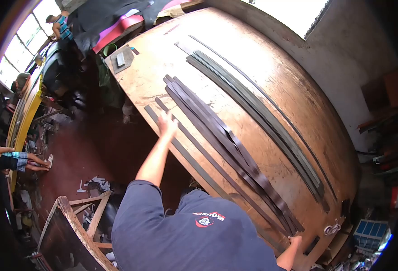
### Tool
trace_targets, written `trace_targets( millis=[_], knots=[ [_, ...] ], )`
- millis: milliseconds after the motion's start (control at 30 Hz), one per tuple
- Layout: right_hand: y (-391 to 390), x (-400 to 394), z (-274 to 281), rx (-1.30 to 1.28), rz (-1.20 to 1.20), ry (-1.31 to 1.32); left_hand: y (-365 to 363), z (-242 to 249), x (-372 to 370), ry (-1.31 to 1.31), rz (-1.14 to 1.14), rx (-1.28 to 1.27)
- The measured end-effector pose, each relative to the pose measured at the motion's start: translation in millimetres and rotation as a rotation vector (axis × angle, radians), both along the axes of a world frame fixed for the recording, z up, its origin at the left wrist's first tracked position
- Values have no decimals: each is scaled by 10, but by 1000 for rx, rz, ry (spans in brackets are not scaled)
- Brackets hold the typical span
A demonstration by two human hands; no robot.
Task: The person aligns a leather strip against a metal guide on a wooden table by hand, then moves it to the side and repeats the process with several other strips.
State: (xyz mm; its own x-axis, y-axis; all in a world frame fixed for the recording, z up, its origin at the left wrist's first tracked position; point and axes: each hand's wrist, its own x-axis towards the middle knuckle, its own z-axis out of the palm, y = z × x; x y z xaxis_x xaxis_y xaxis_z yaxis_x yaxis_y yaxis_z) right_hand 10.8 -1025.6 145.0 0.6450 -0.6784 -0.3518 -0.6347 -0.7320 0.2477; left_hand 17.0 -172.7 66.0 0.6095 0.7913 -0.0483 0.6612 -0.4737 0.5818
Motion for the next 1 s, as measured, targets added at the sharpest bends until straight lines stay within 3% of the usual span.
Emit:
trace_targets(
  millis=[33, 100, 167, 300, 367, 433, 567, 633, 1000],
  knots=[
    [-23, -19, -29, -59, -36, 17, -415, 70, -77, 33, -58, -7],
    [3, -53, -26, -67, -25, 108, -1191, -79, -302, 337, -353, 253],
    [-115, -149, -168, -161, 92, -59, -1893, 9, -537, 339, -555, 225],
    [-18, -291, -187, -93, 137, -220, -2854, -46, -835, 153, -699, 272],
    [-140, -448, -505, 136, 519, -609, -3141, -18, -920, 159, -667, 303],
    [106, -610, -560, 373, 695, -692, -3322, -52, -1006, 203, -601, 353],
    [521, -1093, -529, 570, 907, -546, -3508, -90, -1093, 300, -465, 340],
    [482, -1326, -703, 562, 919, -550, -3503, -183, -1144, 308, -371, 248],
    [241, -1485, -732, 544, 875, -600, -3493, -52, -1224, 388, -420, 172]
  ],
)
